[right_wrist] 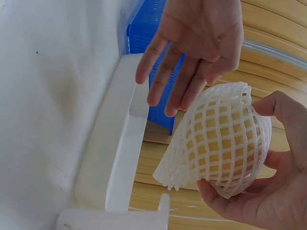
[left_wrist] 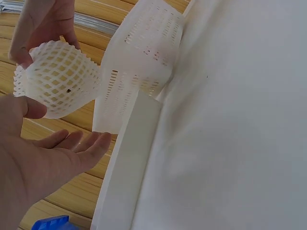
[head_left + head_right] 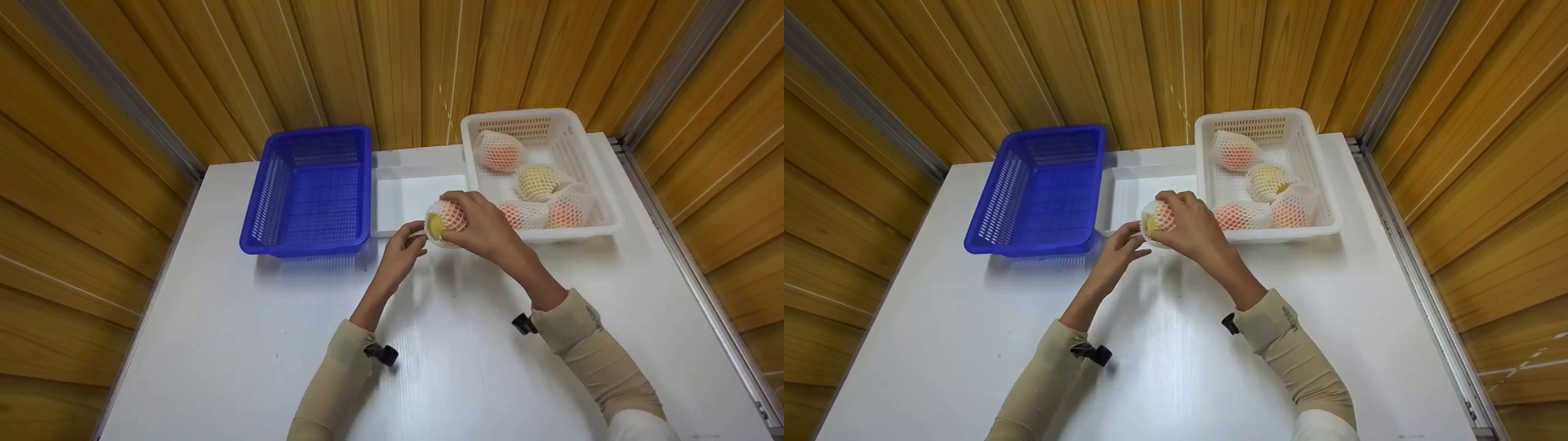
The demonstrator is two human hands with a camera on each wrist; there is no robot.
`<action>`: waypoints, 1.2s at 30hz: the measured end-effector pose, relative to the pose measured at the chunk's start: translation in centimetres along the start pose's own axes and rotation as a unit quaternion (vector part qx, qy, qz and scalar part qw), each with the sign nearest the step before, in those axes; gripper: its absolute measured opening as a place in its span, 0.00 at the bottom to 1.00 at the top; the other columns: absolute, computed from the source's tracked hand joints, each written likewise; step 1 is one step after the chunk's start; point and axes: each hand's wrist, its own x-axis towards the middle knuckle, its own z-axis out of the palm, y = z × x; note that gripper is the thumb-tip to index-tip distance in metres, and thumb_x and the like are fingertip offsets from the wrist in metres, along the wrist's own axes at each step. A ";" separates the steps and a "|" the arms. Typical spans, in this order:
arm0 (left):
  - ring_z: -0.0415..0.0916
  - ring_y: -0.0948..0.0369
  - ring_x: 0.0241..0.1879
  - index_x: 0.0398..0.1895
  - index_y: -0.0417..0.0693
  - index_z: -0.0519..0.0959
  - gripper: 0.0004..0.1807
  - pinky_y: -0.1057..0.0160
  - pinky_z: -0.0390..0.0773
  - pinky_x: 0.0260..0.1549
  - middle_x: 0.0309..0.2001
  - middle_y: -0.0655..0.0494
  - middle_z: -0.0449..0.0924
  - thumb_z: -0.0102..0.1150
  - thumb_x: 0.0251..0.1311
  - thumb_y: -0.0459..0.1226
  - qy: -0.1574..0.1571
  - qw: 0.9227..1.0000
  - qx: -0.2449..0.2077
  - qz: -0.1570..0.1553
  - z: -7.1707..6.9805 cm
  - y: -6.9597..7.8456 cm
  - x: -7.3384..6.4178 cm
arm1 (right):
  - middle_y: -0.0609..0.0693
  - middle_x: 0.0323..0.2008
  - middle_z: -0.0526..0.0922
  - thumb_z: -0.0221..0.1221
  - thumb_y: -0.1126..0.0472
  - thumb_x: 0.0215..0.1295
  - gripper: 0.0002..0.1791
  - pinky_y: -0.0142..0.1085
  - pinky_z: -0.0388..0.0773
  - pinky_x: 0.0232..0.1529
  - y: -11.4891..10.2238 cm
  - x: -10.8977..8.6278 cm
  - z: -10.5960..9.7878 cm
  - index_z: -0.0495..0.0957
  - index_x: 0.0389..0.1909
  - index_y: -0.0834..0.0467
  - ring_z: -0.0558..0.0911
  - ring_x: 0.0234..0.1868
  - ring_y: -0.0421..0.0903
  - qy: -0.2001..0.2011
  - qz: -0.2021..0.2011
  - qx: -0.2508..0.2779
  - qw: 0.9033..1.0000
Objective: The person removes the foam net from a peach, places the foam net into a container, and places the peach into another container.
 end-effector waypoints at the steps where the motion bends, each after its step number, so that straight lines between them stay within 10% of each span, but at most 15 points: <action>1: 0.77 0.51 0.61 0.66 0.36 0.72 0.22 0.54 0.80 0.57 0.64 0.42 0.75 0.52 0.73 0.34 -0.001 1.000 0.012 0.003 -0.2 0.0 -0.1 | 0.59 0.64 0.73 0.69 0.53 0.57 0.36 0.53 0.78 0.52 0.0 -0.1 0.2 0.72 0.68 0.49 0.78 0.54 0.57 0.001 -0.003 0.000 1.000; 10: 0.79 0.50 0.58 0.64 0.39 0.75 0.20 0.54 0.80 0.55 0.62 0.44 0.78 0.51 0.73 0.34 -0.010 0.991 0.127 0.025 -1.8 -0.1 -1.4 | 0.60 0.60 0.76 0.71 0.51 0.56 0.35 0.54 0.78 0.56 0.0 -0.6 2.2 0.73 0.66 0.50 0.78 0.58 0.58 0.002 -0.011 -0.009 1.000; 36: 0.76 0.41 0.60 0.60 0.37 0.76 0.18 0.47 0.81 0.55 0.62 0.41 0.76 0.51 0.68 0.29 -0.013 0.978 0.207 0.035 -5.1 -2.4 -4.0 | 0.65 0.56 0.76 0.71 0.51 0.54 0.35 0.55 0.78 0.51 2.4 -0.3 8.2 0.75 0.64 0.55 0.75 0.57 0.64 -0.032 -0.003 -0.043 0.999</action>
